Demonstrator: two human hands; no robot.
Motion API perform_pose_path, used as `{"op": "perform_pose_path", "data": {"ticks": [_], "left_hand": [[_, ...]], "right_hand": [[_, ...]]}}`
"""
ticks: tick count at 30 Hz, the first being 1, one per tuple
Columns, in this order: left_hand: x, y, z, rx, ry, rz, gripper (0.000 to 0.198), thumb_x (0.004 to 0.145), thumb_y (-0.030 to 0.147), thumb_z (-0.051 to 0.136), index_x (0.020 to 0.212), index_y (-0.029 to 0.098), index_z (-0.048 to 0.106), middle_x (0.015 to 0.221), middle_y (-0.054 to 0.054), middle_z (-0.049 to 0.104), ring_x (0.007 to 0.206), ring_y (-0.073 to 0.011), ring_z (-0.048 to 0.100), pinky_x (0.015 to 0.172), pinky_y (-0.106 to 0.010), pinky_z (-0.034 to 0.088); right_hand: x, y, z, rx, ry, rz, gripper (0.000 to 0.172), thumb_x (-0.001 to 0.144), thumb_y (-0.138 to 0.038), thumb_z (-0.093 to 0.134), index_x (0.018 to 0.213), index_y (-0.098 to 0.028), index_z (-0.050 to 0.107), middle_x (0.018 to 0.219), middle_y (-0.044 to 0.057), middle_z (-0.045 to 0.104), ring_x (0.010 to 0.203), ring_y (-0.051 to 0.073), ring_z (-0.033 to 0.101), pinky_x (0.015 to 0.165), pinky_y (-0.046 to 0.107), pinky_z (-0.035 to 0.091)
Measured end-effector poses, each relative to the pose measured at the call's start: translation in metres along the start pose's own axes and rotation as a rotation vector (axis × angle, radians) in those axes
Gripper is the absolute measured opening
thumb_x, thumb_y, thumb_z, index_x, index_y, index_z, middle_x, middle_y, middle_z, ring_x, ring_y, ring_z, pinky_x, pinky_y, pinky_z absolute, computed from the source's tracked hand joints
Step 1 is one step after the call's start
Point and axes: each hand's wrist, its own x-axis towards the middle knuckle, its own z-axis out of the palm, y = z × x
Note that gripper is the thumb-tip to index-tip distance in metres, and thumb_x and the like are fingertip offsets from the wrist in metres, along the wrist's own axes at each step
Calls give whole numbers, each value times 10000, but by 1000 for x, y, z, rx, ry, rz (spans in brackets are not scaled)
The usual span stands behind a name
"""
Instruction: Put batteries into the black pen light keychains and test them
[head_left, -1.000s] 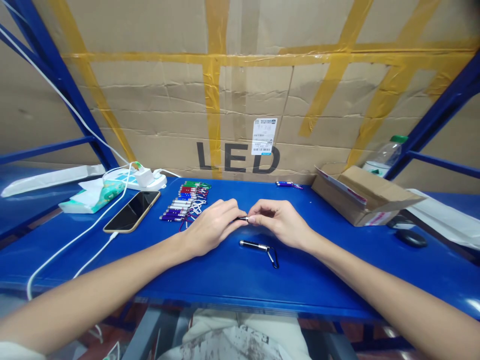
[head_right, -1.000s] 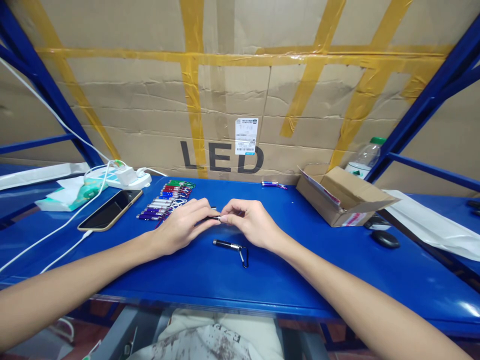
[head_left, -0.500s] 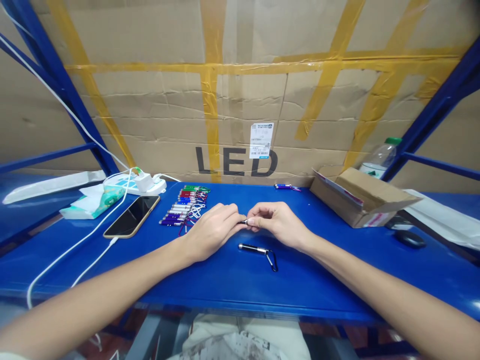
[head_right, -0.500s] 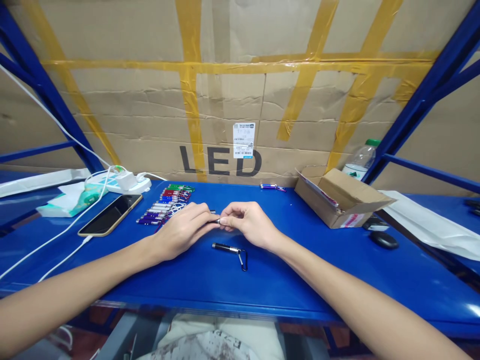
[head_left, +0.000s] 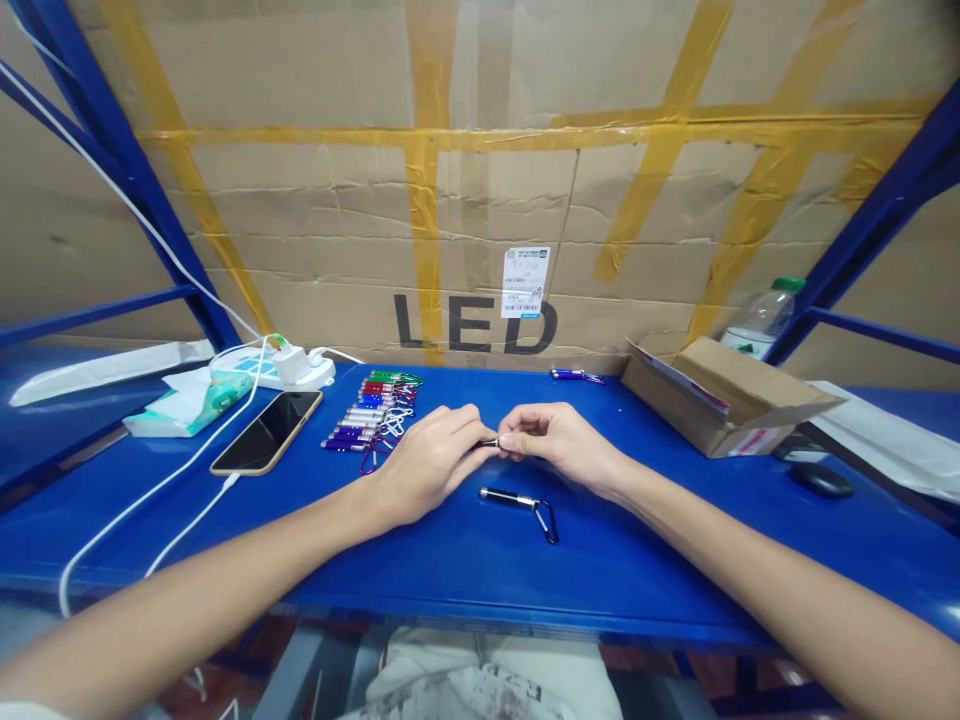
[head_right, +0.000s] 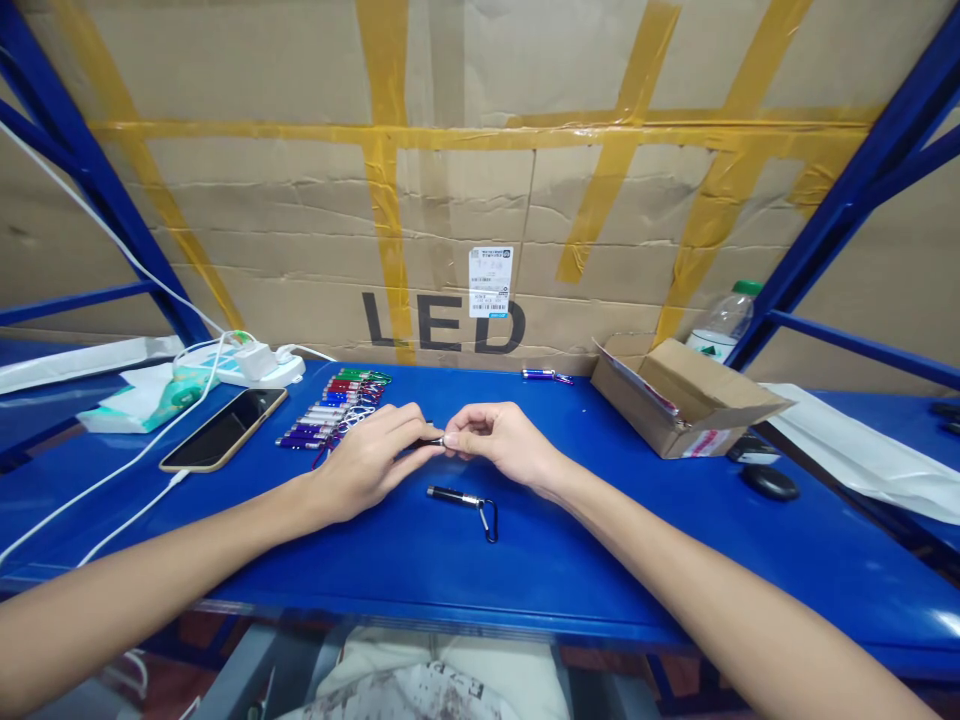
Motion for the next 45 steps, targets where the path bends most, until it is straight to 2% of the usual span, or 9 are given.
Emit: {"op": "perform_pose_path", "data": {"ticks": [5, 8, 12, 22, 29, 33, 38, 45], "left_hand": [[2, -2, -1, -178, -20, -157, 202, 1108, 325, 578, 1085, 184, 720, 950, -42, 693, 847, -186, 644, 786, -325, 463], [5, -3, -3, -289, -33, -247, 163, 1077, 305, 633, 1065, 185, 743, 936, -40, 692, 859, -187, 650, 792, -323, 478], [7, -5, -3, -438, -48, -355, 118, 1029, 274, 698, 1018, 179, 768, 905, -30, 690, 832, -176, 646, 766, -308, 484], [5, -9, 6, -618, -91, -503, 164, 966, 346, 746, 962, 195, 810, 873, -19, 707, 813, -174, 662, 770, -306, 531], [5, -10, 8, -702, -144, -574, 214, 934, 384, 774, 951, 176, 823, 827, -23, 732, 722, -163, 687, 701, -296, 569], [4, -11, 8, -717, -140, -559, 219, 935, 390, 781, 942, 176, 826, 826, -21, 731, 689, -156, 696, 676, -288, 564], [4, -9, 4, -520, -64, -420, 200, 993, 375, 740, 973, 201, 836, 838, -29, 734, 780, -176, 695, 730, -297, 536], [2, -8, 1, -371, -66, -286, 184, 1045, 336, 690, 1039, 197, 810, 901, -48, 743, 828, -186, 705, 760, -305, 525]], "right_hand": [[-3, -4, -3, -295, 49, -171, 249, 920, -432, 782, 880, -189, 746, 807, 6, 723, 735, 168, 603, 688, 295, 453], [-5, -4, -6, -467, 82, -310, 171, 979, -369, 739, 933, -205, 730, 910, 24, 741, 816, 188, 634, 752, 306, 476], [-9, -1, -9, -661, 41, -488, 125, 1066, -325, 638, 1050, -225, 711, 1006, 50, 720, 875, 194, 647, 824, 314, 498], [-13, -3, -14, -844, -70, -596, 201, 1127, -341, 530, 1160, -244, 704, 1088, 90, 746, 996, 235, 689, 876, 346, 522], [-14, -4, -11, -883, -72, -623, 282, 1144, -330, 468, 1079, -231, 725, 1012, 90, 766, 934, 227, 693, 823, 330, 517], [-14, 0, -10, -834, -42, -617, 241, 1126, -301, 510, 1063, -222, 728, 993, 86, 768, 896, 218, 704, 804, 322, 518], [-12, 0, -7, -733, 16, -529, 186, 1089, -289, 581, 1022, -233, 745, 982, 59, 788, 873, 206, 720, 804, 309, 518], [-10, -4, -2, -632, 42, -388, 134, 1010, -239, 652, 922, -216, 750, 887, 21, 780, 792, 178, 692, 746, 280, 487]]}}
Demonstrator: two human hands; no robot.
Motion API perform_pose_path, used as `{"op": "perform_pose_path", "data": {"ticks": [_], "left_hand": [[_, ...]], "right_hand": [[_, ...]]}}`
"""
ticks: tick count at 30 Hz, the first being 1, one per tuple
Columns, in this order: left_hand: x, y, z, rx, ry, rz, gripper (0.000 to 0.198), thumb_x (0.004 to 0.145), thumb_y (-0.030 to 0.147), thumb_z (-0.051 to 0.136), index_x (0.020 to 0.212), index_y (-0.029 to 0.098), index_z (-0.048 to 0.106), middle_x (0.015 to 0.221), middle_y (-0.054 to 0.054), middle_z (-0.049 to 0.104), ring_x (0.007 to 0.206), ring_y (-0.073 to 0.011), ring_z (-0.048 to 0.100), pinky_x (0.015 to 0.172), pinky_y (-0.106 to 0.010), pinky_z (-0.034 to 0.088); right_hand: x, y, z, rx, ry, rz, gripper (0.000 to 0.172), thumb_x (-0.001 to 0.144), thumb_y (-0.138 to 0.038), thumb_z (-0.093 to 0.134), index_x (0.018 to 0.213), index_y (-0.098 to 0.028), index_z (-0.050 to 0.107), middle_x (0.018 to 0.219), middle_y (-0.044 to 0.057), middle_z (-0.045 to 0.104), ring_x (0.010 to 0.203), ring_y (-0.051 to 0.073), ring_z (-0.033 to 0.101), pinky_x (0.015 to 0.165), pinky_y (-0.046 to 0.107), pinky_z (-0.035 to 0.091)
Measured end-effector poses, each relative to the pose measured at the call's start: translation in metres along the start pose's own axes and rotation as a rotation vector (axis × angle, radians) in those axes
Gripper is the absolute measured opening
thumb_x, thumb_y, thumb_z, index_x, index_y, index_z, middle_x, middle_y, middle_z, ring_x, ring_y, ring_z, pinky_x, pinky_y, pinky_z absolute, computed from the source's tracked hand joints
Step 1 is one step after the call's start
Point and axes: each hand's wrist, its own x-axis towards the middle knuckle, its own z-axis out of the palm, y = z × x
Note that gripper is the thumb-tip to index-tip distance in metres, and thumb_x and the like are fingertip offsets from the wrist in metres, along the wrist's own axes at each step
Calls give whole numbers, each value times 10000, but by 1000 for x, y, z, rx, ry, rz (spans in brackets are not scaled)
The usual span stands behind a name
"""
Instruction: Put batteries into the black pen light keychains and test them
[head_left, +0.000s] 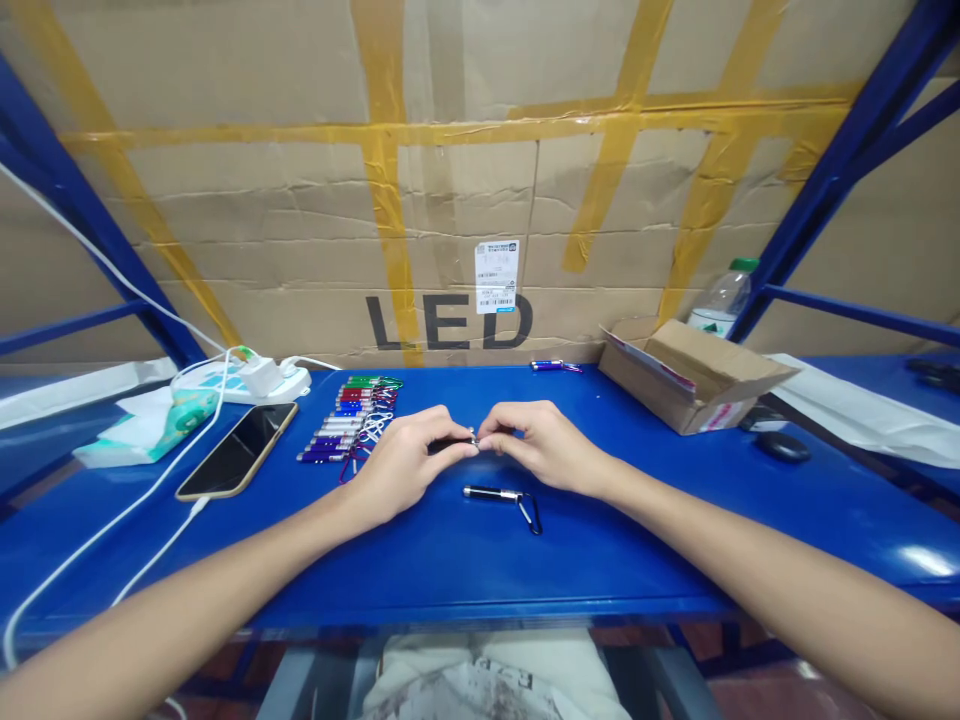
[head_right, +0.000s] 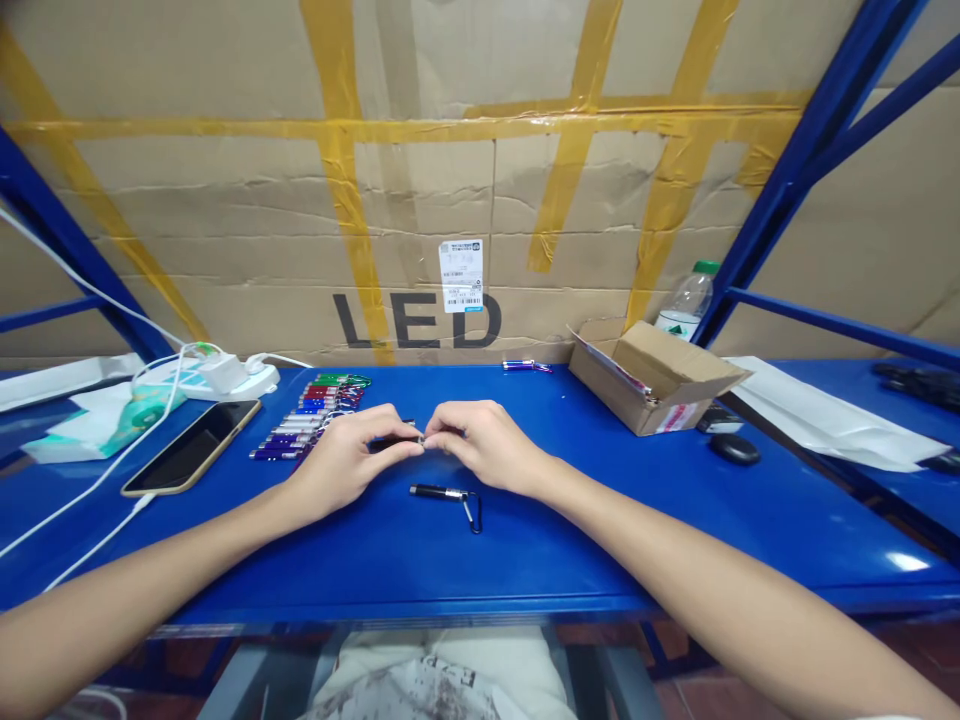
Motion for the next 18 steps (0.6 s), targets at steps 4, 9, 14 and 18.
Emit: {"op": "perform_pose_path", "data": {"ticks": [4, 9, 14, 18], "left_hand": [[-2, 1, 0, 66, 11, 68, 202, 1072, 331, 649, 1080, 181, 786, 913, -52, 725, 838, -184, 699, 764, -300, 522], [-3, 2, -2, 151, 24, 133, 232, 1097, 338, 599, 1091, 180, 769, 945, -62, 725, 860, -189, 697, 789, -305, 531], [-4, 0, -2, 251, 68, 217, 237, 1109, 344, 573, 1092, 182, 746, 973, -66, 724, 860, -188, 686, 780, -306, 528], [-4, 0, -2, 308, 95, 292, 217, 1113, 317, 567, 1091, 173, 728, 960, -60, 719, 820, -177, 662, 768, -301, 518]], "right_hand": [[0, 0, 3, 145, -17, 132, 131, 981, -269, 667, 893, -202, 736, 782, -2, 738, 704, 160, 657, 684, 272, 481], [1, -2, 5, 369, -28, 280, 179, 926, -361, 738, 859, -197, 708, 736, -3, 708, 696, 165, 651, 678, 285, 514], [5, -5, 5, 521, -26, 321, 328, 846, -473, 850, 850, -183, 697, 759, 6, 721, 674, 150, 631, 666, 288, 526], [6, -5, 6, 571, -54, 334, 392, 819, -516, 886, 844, -176, 693, 771, 16, 737, 677, 147, 630, 677, 289, 524]]}}
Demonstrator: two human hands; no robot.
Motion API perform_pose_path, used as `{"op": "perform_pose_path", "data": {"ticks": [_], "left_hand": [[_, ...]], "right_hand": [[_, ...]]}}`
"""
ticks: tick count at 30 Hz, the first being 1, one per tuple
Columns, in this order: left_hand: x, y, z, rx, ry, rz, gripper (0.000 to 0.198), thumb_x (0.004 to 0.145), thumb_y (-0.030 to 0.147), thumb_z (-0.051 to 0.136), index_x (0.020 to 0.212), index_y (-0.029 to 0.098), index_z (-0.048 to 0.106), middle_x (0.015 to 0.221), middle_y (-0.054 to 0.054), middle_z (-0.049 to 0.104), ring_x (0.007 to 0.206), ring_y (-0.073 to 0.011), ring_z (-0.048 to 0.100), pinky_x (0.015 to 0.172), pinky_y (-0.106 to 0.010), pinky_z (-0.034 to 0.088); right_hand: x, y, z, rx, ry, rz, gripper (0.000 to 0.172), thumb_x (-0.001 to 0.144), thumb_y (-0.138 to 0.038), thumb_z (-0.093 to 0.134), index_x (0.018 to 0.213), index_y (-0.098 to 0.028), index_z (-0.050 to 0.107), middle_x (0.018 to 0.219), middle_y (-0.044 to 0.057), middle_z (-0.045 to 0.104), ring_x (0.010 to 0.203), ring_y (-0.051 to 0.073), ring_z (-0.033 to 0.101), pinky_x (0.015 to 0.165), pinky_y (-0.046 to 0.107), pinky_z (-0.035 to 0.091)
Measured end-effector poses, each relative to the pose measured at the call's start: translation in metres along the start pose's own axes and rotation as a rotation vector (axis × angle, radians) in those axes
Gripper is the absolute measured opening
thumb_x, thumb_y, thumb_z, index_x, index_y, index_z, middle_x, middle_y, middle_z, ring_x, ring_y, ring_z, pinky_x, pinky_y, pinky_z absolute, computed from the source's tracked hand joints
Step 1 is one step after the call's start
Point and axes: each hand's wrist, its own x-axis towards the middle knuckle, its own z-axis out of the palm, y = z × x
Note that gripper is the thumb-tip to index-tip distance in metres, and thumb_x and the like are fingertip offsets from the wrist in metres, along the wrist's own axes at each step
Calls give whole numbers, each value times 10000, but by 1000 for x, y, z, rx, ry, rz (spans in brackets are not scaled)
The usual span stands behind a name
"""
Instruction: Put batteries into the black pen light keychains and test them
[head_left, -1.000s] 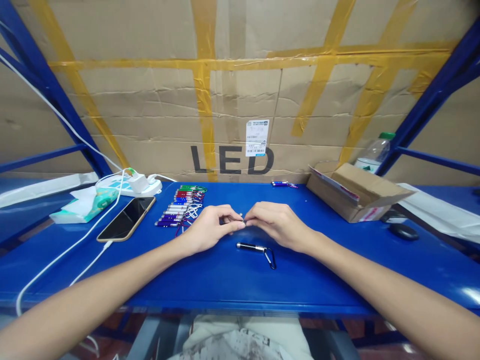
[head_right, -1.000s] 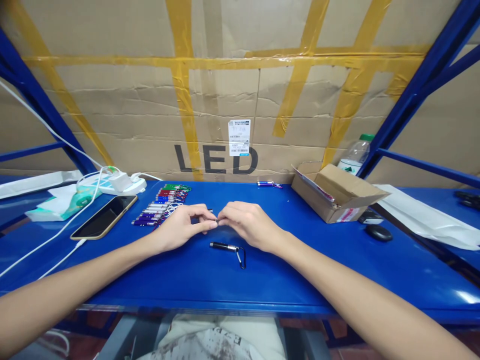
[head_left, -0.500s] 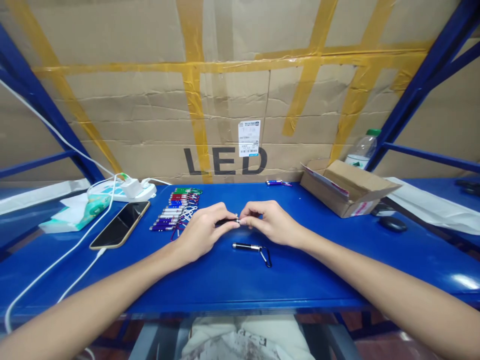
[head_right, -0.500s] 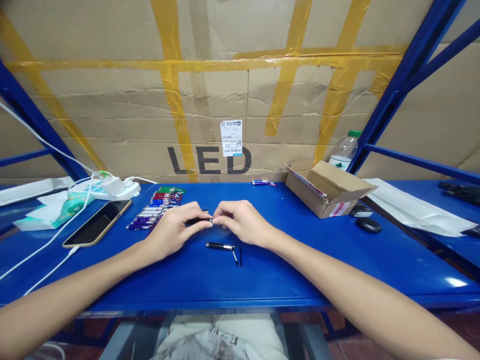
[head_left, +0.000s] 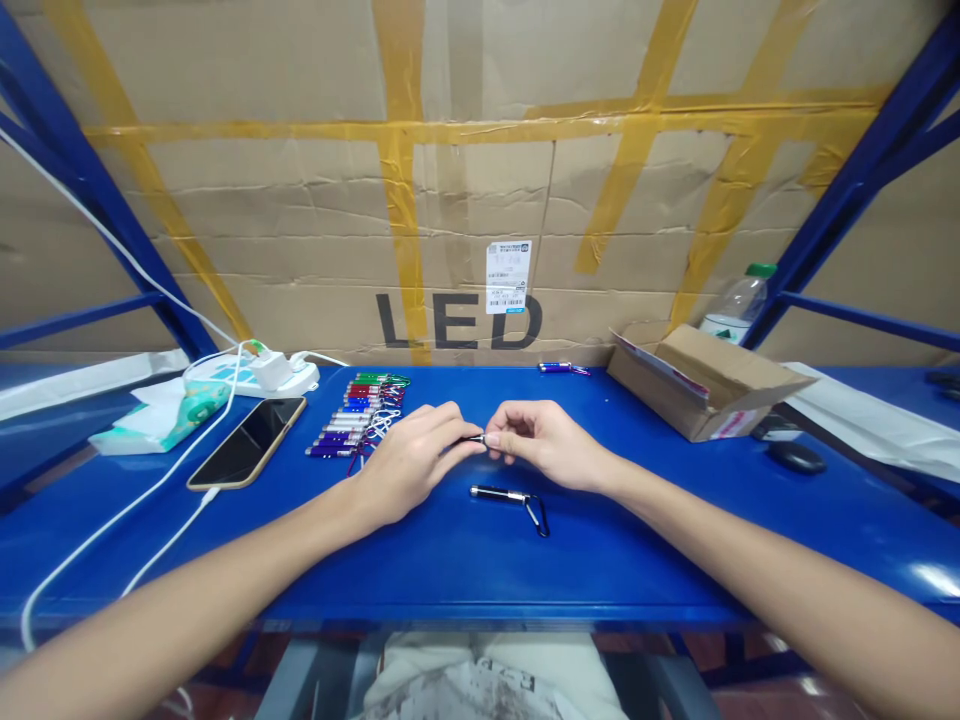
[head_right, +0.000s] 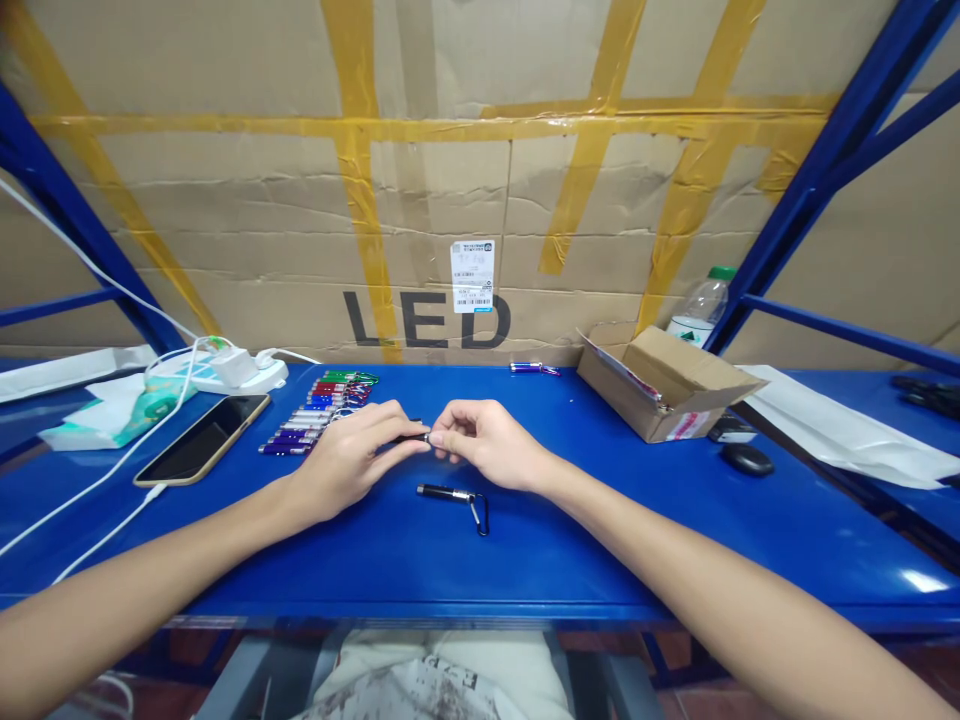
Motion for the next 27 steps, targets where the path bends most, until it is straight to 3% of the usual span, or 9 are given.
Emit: {"op": "perform_pose_path", "data": {"ticks": [9, 15, 22, 27], "left_hand": [[2, 3, -3, 66, 11, 84, 204, 1118, 270, 551, 1102, 149, 715, 952, -71, 723, 813, -189, 642, 778, -316, 517], [2, 3, -1, -37, -36, 13, 186, 1112, 258, 566, 1110, 157, 722, 995, -70, 728, 840, -185, 660, 776, -318, 500], [2, 0, -1, -190, -73, -161, 196, 1097, 290, 600, 1097, 169, 755, 967, -62, 715, 858, -183, 673, 787, -312, 510], [7, 0, -3, -258, -74, -259, 149, 1058, 269, 666, 1065, 169, 776, 931, -44, 712, 834, -171, 671, 771, -299, 498]], "right_hand": [[2, 0, -2, 128, -64, 102, 433, 770, -540, 926, 804, -167, 709, 762, 27, 743, 659, 132, 601, 675, 284, 501], [2, 0, -4, 169, -87, 164, 451, 734, -537, 949, 800, -177, 685, 747, 9, 723, 666, 132, 611, 672, 275, 495], [5, 6, -5, 18, -29, 37, 432, 824, -557, 879, 838, -182, 664, 743, 0, 689, 685, 149, 594, 690, 291, 480], [0, 6, -9, -317, 12, -187, 215, 1002, -405, 730, 976, -198, 676, 876, 8, 685, 775, 166, 604, 726, 291, 474]]}}
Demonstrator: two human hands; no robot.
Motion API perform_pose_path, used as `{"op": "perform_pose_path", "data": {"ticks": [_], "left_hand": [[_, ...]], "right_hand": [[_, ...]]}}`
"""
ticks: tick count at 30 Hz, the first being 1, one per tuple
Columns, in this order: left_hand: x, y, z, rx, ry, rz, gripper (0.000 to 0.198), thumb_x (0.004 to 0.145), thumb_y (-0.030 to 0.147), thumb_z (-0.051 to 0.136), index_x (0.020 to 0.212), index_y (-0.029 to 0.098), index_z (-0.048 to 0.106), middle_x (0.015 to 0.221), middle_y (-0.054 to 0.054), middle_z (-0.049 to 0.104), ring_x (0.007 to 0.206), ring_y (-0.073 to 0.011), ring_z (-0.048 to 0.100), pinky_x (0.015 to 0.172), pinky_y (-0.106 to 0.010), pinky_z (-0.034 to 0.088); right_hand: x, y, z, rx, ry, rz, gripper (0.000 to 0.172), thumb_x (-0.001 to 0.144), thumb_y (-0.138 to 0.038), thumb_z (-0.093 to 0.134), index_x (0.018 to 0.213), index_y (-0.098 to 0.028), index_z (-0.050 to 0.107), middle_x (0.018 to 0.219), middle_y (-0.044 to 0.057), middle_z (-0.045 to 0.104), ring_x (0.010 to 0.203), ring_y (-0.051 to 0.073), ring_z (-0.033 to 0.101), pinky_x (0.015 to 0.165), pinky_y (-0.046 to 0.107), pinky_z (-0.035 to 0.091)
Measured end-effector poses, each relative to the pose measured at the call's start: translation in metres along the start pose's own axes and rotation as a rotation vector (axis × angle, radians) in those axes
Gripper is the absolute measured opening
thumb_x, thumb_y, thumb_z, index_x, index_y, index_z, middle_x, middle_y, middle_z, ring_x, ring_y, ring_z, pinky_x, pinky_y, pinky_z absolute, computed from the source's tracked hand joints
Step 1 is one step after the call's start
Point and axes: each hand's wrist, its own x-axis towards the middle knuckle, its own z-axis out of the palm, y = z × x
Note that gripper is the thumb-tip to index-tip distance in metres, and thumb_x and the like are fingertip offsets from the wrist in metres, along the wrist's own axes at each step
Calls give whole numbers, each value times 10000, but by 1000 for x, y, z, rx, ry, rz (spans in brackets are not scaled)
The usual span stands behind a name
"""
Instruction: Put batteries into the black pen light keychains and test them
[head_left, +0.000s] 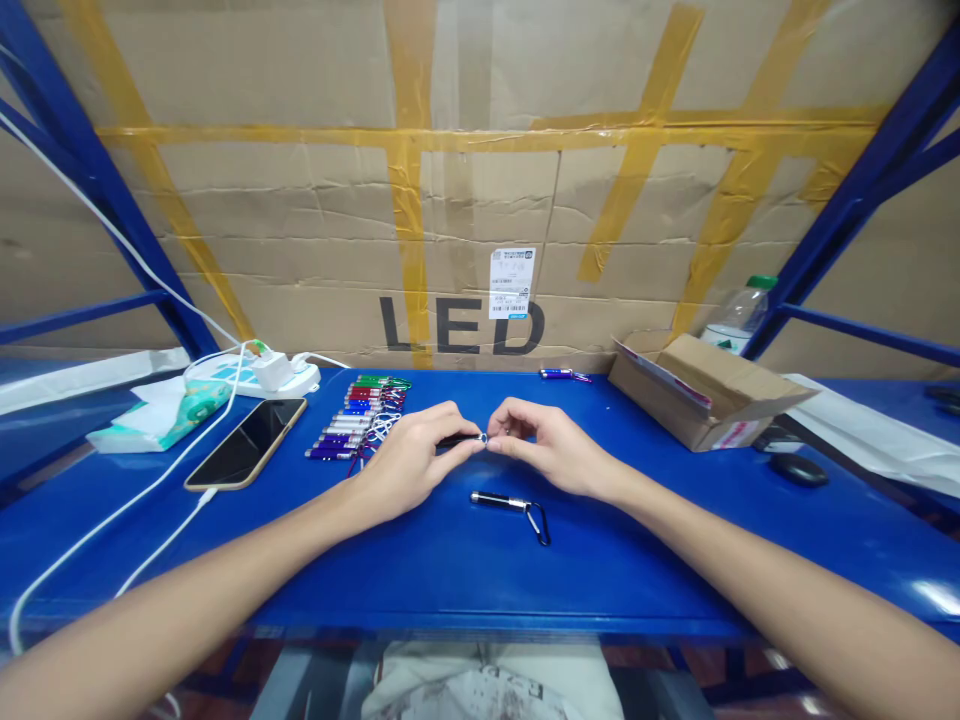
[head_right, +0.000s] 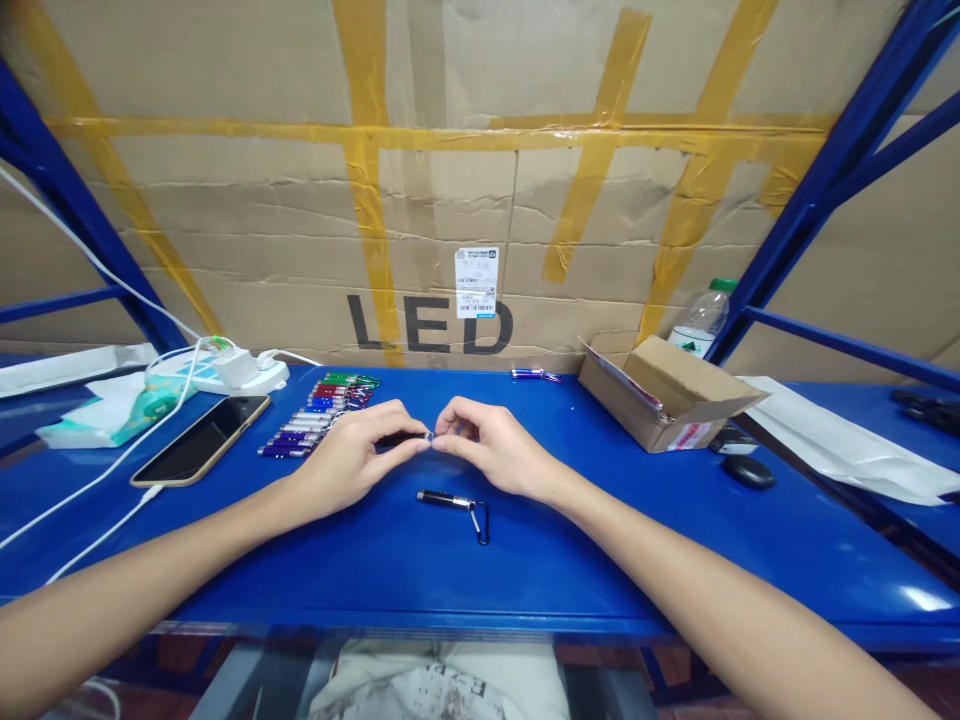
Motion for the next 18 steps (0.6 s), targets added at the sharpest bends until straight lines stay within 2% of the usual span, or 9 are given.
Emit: {"op": "perform_pose_path", "data": {"ticks": [2, 5, 11, 18], "left_hand": [[1, 0, -1, -17, -4, -38, 127, 1043, 260, 688, 1046, 177, 785, 917, -33, 714, 834, -170, 675, 780, -298, 496], [2, 0, -1, -36, -13, -69, 125, 1040, 260, 691, 1038, 187, 792, 916, -27, 718, 844, -173, 679, 796, -303, 496], [1, 0, 2, -67, -59, -70, 132, 1044, 268, 682, 1035, 192, 789, 927, -32, 725, 861, -181, 682, 806, -309, 504], [1, 0, 3, -69, -72, -67, 122, 1036, 267, 695, 1043, 189, 789, 920, -28, 723, 855, -177, 680, 800, -298, 503]], "right_hand": [[-3, 0, -2, -201, -11, -148, 126, 1066, -329, 650, 1039, -208, 672, 989, 33, 703, 864, 178, 632, 798, 299, 482], [-6, 0, -4, -394, -21, -286, 114, 1116, -297, 570, 1092, -216, 646, 1061, 56, 698, 936, 190, 648, 842, 301, 485], [-8, -2, -7, -660, -18, -419, 160, 1152, -290, 475, 1152, -213, 616, 1045, 72, 694, 938, 210, 650, 814, 313, 479], [-9, -1, -6, -767, -30, -487, 249, 1167, -293, 427, 1087, -186, 637, 991, 83, 707, 880, 206, 644, 788, 311, 478]]}}
